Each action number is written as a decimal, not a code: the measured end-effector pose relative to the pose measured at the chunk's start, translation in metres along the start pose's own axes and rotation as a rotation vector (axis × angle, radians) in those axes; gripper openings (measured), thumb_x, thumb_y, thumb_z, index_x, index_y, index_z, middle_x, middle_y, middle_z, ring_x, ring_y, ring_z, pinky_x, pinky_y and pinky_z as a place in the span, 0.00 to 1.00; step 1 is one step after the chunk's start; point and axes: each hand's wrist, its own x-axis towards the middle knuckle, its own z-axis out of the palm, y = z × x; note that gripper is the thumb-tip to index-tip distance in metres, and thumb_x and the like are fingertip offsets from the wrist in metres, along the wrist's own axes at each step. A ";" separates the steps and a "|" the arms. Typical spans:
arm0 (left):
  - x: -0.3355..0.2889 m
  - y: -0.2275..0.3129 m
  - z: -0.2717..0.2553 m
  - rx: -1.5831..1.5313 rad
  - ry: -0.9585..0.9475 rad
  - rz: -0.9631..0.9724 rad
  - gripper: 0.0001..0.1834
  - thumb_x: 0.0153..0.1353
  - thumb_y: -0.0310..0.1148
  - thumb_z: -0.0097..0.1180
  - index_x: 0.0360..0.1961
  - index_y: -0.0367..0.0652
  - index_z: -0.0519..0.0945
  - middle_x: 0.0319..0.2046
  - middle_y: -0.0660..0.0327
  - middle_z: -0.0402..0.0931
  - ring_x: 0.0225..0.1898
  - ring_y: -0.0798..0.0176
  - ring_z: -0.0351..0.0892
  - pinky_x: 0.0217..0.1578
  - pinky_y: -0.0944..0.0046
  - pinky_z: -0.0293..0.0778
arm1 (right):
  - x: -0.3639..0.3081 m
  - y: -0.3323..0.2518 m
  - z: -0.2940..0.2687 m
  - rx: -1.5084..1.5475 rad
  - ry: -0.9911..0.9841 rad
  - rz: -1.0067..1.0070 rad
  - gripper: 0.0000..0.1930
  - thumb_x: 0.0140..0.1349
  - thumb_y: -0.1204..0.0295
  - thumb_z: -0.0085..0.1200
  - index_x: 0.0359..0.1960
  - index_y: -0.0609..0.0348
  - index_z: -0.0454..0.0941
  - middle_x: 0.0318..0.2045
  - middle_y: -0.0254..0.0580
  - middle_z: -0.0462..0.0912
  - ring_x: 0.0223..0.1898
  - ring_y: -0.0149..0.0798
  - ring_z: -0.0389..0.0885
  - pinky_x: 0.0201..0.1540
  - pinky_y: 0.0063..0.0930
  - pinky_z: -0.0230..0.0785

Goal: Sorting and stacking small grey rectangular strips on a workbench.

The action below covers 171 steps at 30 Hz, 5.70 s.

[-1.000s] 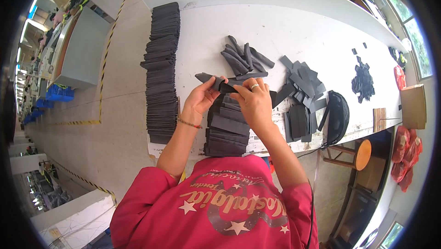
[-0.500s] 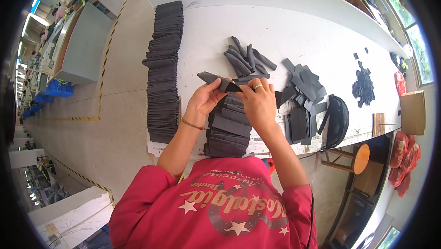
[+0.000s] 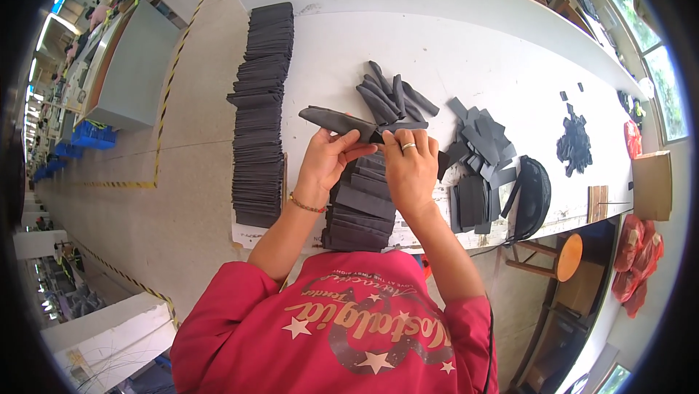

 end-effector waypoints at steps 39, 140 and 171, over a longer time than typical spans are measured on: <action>0.002 -0.021 0.020 -0.188 0.013 0.223 0.17 0.71 0.40 0.46 0.49 0.37 0.73 0.41 0.53 0.80 0.48 0.53 0.79 0.55 0.55 0.72 | -0.018 0.007 0.004 0.599 -0.185 -0.044 0.12 0.50 0.82 0.62 0.33 0.62 0.71 0.33 0.46 0.76 0.35 0.51 0.78 0.35 0.40 0.73; 0.200 -0.103 -0.095 0.604 0.560 -0.103 0.08 0.57 0.27 0.59 0.33 0.33 0.76 0.25 0.57 0.77 0.25 0.64 0.79 0.25 0.63 0.78 | -0.161 0.218 0.131 -0.165 -0.825 -0.189 0.13 0.57 0.72 0.48 0.43 0.63 0.75 0.47 0.47 0.76 0.50 0.46 0.73 0.60 0.43 0.60; 0.054 -0.036 -0.029 -0.096 -0.052 -0.210 0.11 0.71 0.29 0.44 0.46 0.32 0.73 0.52 0.43 0.74 0.55 0.42 0.75 0.53 0.51 0.79 | -0.031 0.041 0.000 0.310 -0.125 0.170 0.14 0.53 0.74 0.61 0.44 0.56 0.81 0.38 0.36 0.79 0.41 0.42 0.75 0.47 0.38 0.63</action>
